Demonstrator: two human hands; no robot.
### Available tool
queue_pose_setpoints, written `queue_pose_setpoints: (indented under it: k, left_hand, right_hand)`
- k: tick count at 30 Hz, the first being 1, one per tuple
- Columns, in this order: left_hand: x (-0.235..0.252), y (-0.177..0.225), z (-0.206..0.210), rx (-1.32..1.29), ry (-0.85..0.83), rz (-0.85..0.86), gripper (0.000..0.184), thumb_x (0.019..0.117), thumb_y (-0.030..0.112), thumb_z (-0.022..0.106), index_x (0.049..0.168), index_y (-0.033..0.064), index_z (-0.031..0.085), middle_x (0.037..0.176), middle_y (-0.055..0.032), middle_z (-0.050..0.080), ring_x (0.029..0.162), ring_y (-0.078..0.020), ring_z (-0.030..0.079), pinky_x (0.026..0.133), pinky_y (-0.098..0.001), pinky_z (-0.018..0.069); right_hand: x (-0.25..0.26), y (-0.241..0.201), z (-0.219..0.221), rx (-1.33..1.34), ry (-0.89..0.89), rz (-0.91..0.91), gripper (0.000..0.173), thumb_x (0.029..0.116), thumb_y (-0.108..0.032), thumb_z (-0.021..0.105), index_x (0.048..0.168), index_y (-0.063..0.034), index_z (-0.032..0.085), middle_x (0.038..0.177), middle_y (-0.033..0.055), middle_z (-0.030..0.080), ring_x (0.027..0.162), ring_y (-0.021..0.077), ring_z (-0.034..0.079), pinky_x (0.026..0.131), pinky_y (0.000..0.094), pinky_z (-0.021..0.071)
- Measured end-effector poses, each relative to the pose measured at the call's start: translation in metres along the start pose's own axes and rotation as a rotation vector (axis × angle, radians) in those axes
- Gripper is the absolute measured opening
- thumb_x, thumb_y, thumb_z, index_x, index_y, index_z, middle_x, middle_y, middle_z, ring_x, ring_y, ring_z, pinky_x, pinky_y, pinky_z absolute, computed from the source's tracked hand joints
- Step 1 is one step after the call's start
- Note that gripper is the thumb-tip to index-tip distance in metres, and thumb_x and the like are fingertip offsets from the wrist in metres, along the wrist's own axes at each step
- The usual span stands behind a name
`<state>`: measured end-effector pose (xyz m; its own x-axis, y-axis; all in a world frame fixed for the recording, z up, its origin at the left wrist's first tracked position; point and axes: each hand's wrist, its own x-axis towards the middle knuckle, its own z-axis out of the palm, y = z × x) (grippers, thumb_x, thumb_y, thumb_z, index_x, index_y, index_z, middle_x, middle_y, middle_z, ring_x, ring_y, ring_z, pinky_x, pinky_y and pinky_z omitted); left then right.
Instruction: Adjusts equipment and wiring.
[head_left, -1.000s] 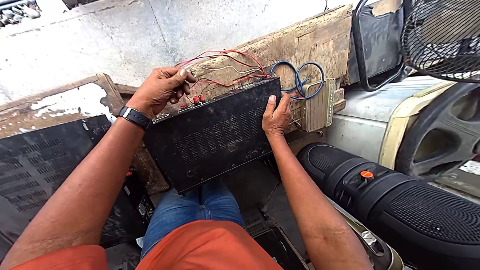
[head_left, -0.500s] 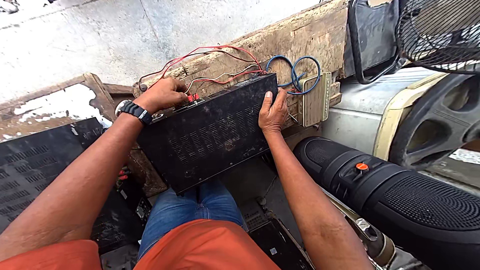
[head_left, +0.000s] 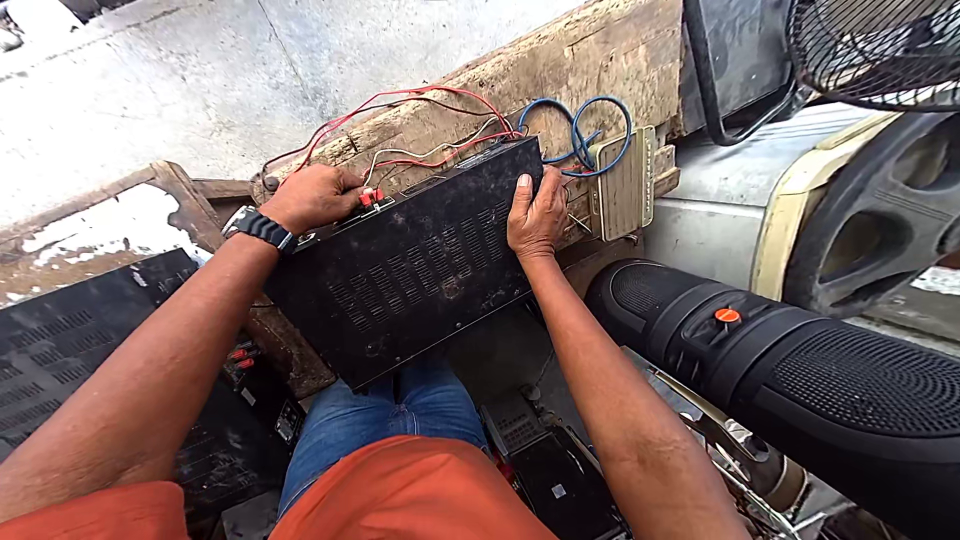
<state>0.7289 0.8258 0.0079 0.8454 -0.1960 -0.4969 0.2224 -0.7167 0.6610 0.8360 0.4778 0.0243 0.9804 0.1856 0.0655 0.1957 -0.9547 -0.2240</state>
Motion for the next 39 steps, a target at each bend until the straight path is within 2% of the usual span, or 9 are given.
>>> queue_pose_setpoints:
  k: [6,12,14,18,21,24,30,33,39]
  left_hand:
    - [-0.001,-0.007,-0.005,-0.231,-0.081,0.051,0.021,0.1018,0.021,0.059,0.108,0.0089,0.074,0.101,-0.0109,0.072,0.092,-0.0254,0.069,0.086,-0.0571,0.0529]
    - [0.005,0.002,-0.004,-0.077,-0.014,-0.054,0.046,0.1069,0.039,0.049,0.079,0.0064,0.067,0.07,-0.0129,0.063,0.07,-0.0324,0.064,0.066,-0.0624,0.0473]
    - [0.004,0.002,-0.006,-0.102,-0.018,-0.064,0.046,0.1072,0.038,0.049,0.08,0.0069,0.069,0.07,-0.0109,0.065,0.067,-0.0281,0.066,0.067,-0.059,0.0502]
    - [0.001,-0.004,-0.008,-0.326,-0.084,-0.008,0.02,0.1029,0.021,0.06,0.107,0.0058,0.073,0.083,-0.008,0.071,0.068,-0.0169,0.068,0.071,-0.0444,0.0595]
    - [0.003,-0.001,-0.008,-0.238,-0.033,-0.03,0.023,0.1013,0.024,0.061,0.096,0.0063,0.074,0.078,-0.0086,0.07,0.068,-0.0208,0.068,0.071,-0.0505,0.0569]
    - [0.009,0.008,-0.007,-0.085,0.044,-0.128,0.052,0.105,0.045,0.052,0.075,0.0061,0.068,0.068,-0.0123,0.065,0.067,-0.0298,0.065,0.067,-0.0604,0.0486]
    - [0.006,0.012,-0.024,-0.239,0.045,-0.203,0.048,0.1011,0.05,0.059,0.086,0.0059,0.072,0.066,-0.0074,0.06,0.055,-0.0195,0.053,0.057,-0.0471,0.0455]
    - [0.011,0.015,-0.025,-0.155,-0.064,-0.296,0.053,0.1007,0.052,0.058,0.083,0.0029,0.067,0.071,-0.0149,0.063,0.064,-0.0304,0.061,0.064,-0.0586,0.0485]
    - [0.026,0.032,-0.019,-0.119,-0.014,-0.438,0.03,0.0933,0.034,0.073,0.091,0.0035,0.075,0.085,-0.0183,0.071,0.077,-0.0342,0.069,0.077,-0.062,0.054]
  right_hand:
    - [-0.001,0.002,0.0,0.009,-0.013,0.011,0.054,0.1065,-0.048,0.032,0.129,-0.0093,0.063,0.122,0.0105,0.069,0.118,0.0242,0.065,0.096,0.0435,0.0527]
    - [-0.001,0.002,0.0,0.026,-0.012,0.011,0.054,0.1063,-0.048,0.033,0.129,-0.0091,0.063,0.121,0.0098,0.07,0.115,0.0233,0.066,0.092,0.043,0.0541]
    - [-0.001,0.002,0.0,0.025,-0.011,0.014,0.054,0.1063,-0.048,0.033,0.128,-0.0095,0.063,0.121,0.0095,0.07,0.116,0.0234,0.066,0.092,0.0433,0.0539]
    - [-0.001,0.004,0.002,0.02,0.001,0.016,0.055,0.1059,-0.05,0.033,0.129,-0.01,0.063,0.121,0.0089,0.07,0.115,0.0234,0.066,0.091,0.0427,0.0541]
    - [-0.001,0.003,0.001,0.019,0.006,0.011,0.055,0.106,-0.05,0.033,0.127,-0.0097,0.063,0.12,0.0091,0.07,0.115,0.0229,0.066,0.091,0.0427,0.0541]
    - [-0.001,0.003,0.0,0.024,0.01,0.004,0.054,0.1062,-0.049,0.033,0.126,-0.0097,0.064,0.118,0.0091,0.071,0.114,0.0234,0.067,0.09,0.043,0.0543]
    - [-0.001,0.005,0.002,0.019,0.001,0.014,0.055,0.106,-0.05,0.033,0.128,-0.0098,0.063,0.121,0.009,0.07,0.116,0.0226,0.066,0.094,0.0424,0.0531]
    - [0.0,0.003,0.001,0.02,-0.002,0.011,0.055,0.1061,-0.05,0.033,0.128,-0.009,0.063,0.12,0.0094,0.07,0.116,0.0228,0.066,0.094,0.0419,0.0529]
    - [0.0,0.003,-0.001,0.033,-0.002,-0.001,0.054,0.1066,-0.048,0.033,0.127,-0.0085,0.064,0.122,0.01,0.07,0.116,0.0228,0.066,0.094,0.0418,0.0537]
